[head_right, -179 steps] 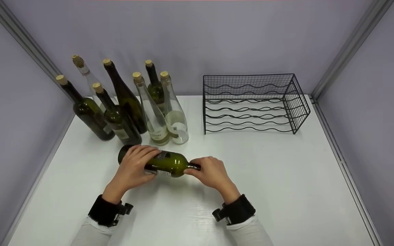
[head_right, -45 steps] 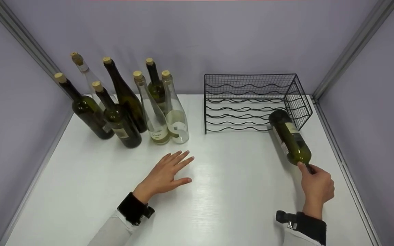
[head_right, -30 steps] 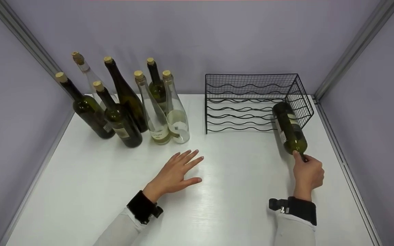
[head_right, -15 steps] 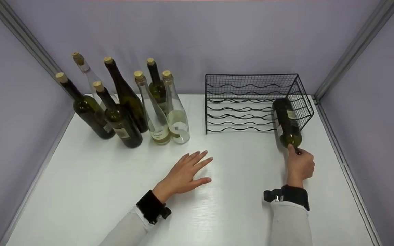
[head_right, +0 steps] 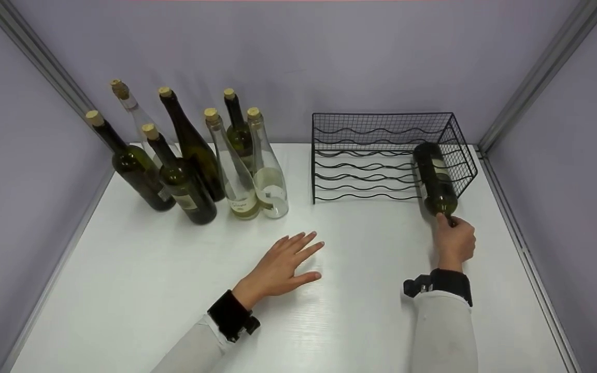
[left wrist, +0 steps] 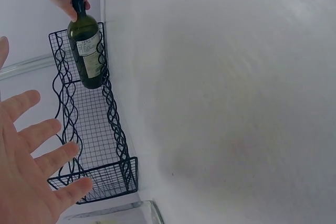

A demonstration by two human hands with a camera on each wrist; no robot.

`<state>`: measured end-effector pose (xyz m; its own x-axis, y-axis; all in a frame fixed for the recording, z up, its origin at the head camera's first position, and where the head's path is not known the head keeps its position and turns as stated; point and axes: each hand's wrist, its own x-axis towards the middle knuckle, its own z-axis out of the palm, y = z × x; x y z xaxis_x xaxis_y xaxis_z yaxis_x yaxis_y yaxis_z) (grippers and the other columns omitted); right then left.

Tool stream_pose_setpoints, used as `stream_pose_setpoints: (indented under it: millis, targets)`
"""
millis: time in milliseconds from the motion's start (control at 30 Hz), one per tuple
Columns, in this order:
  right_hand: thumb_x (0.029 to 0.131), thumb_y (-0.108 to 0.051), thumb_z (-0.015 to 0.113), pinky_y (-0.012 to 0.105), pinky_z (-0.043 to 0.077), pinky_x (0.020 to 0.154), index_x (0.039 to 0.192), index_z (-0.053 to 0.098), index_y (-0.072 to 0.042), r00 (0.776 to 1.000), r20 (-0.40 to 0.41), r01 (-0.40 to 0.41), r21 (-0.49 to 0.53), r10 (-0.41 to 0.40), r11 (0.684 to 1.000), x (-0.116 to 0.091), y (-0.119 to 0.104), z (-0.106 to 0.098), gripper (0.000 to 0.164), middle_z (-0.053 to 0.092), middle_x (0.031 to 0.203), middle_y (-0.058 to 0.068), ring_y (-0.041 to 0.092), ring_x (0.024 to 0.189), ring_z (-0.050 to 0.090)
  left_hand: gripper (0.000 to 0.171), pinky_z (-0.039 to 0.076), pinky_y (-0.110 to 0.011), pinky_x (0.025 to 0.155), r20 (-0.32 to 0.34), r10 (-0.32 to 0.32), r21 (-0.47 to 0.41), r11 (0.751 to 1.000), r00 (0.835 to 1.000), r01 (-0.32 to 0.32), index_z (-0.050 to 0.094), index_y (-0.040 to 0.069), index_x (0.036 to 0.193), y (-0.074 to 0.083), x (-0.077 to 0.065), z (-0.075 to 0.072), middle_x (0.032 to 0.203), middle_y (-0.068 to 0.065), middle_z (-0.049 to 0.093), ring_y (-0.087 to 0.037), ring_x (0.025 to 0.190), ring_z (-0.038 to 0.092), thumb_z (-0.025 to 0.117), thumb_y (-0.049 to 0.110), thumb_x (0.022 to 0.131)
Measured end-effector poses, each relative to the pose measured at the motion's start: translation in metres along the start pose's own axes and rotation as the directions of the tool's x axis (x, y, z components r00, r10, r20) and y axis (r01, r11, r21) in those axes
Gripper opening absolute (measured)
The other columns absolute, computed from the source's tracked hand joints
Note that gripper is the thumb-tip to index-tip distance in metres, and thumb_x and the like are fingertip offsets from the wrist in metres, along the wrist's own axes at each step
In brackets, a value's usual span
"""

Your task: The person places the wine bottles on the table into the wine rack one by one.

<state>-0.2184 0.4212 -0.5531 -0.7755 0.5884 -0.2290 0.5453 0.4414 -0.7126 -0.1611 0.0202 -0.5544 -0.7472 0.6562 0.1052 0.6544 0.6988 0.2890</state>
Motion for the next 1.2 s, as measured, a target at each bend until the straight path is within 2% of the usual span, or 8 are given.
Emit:
stream_pose_setpoints:
  millis: [100,167,233,333,467,667,1067,1200]
  targets:
    - [0.098,-0.045,0.051,0.028,0.043,0.070,0.138,0.054,0.002,0.998,0.020,0.051,0.021,-0.052,0.998,0.003,-0.002,0.001,0.062,0.062,0.082,-0.011,0.007,0.074,0.058,0.070,0.023,-0.049,0.114,0.000,-0.001,0.004,1.000,1.000,0.001,0.031,0.030,0.155,0.000,-0.001,0.001,0.160,0.002,0.025,-0.023,0.145,0.026,0.030,0.069,0.097]
    - [0.100,-0.038,0.050,0.023,0.045,0.066,0.139,0.051,0.005,0.995,0.036,0.088,0.044,-0.090,0.995,0.005,-0.003,0.002,0.058,0.067,0.093,0.003,-0.002,0.067,0.052,0.070,0.024,-0.049,0.114,-0.002,0.001,0.008,1.000,1.000,-0.001,0.031,0.030,0.155,0.000,-0.001,0.001,0.160,0.002,0.026,-0.023,0.145,0.026,0.030,0.069,0.097]
    - [0.101,-0.032,0.049,0.019,0.045,0.065,0.140,0.047,0.008,0.991,0.057,0.119,0.052,-0.122,0.992,0.007,-0.004,0.002,0.057,0.065,0.111,0.018,0.002,0.073,0.056,0.070,0.024,-0.049,0.114,-0.002,0.003,0.010,1.000,1.000,-0.003,0.031,0.030,0.155,0.000,-0.001,0.002,0.160,0.002,0.026,-0.023,0.145,0.026,0.030,0.069,0.097]
    - [0.101,-0.026,0.047,0.019,0.044,0.071,0.143,0.041,0.010,0.983,0.086,0.155,0.058,-0.160,0.986,0.008,-0.007,0.003,0.056,0.051,0.135,0.031,0.022,0.099,0.060,0.070,0.026,-0.049,0.113,-0.003,0.008,0.011,1.000,1.000,-0.008,0.032,0.030,0.155,0.000,-0.002,0.003,0.160,0.001,0.027,-0.023,0.145,0.027,0.029,0.069,0.097]
    - [0.102,-0.023,0.046,0.019,0.047,0.070,0.146,0.037,0.008,0.975,0.108,0.186,0.064,-0.192,0.980,0.009,-0.010,0.004,0.055,0.046,0.140,0.032,0.036,0.112,0.054,0.070,0.027,-0.049,0.113,-0.010,0.012,0.000,1.000,1.000,-0.012,0.032,0.030,0.155,0.002,-0.003,0.003,0.160,0.002,0.027,-0.023,0.144,0.027,0.030,0.069,0.097]
    - [0.104,-0.024,0.044,0.017,0.052,0.061,0.152,0.029,0.002,0.970,0.130,0.190,0.119,-0.205,0.975,0.005,-0.013,0.009,0.056,0.041,0.144,0.030,0.025,0.098,0.056,0.069,0.027,-0.048,0.113,-0.028,0.025,-0.003,1.000,0.999,-0.025,0.032,0.029,0.155,0.003,-0.004,0.003,0.159,0.001,0.028,-0.023,0.144,0.028,0.031,0.067,0.098]
    - [0.103,-0.025,0.048,0.019,0.052,0.056,0.153,0.027,-0.003,0.978,0.097,0.178,0.081,-0.186,0.981,0.005,-0.016,0.010,0.059,0.040,0.145,0.030,0.003,0.062,0.057,0.070,0.029,-0.049,0.112,-0.021,0.025,-0.006,1.000,0.999,-0.025,0.031,0.028,0.155,0.004,-0.004,0.007,0.159,0.000,0.028,-0.025,0.144,0.029,0.029,0.067,0.098]
    - [0.102,-0.030,0.048,0.025,0.053,0.064,0.154,0.030,-0.009,0.986,0.073,0.148,-0.010,-0.147,0.989,0.007,-0.012,0.007,0.059,0.049,0.138,0.030,0.014,0.069,0.065,0.070,0.028,-0.049,0.112,-0.011,0.021,-0.012,1.000,1.000,-0.021,0.031,0.028,0.155,0.006,-0.004,0.009,0.160,0.000,0.027,-0.024,0.144,0.028,0.029,0.068,0.098]
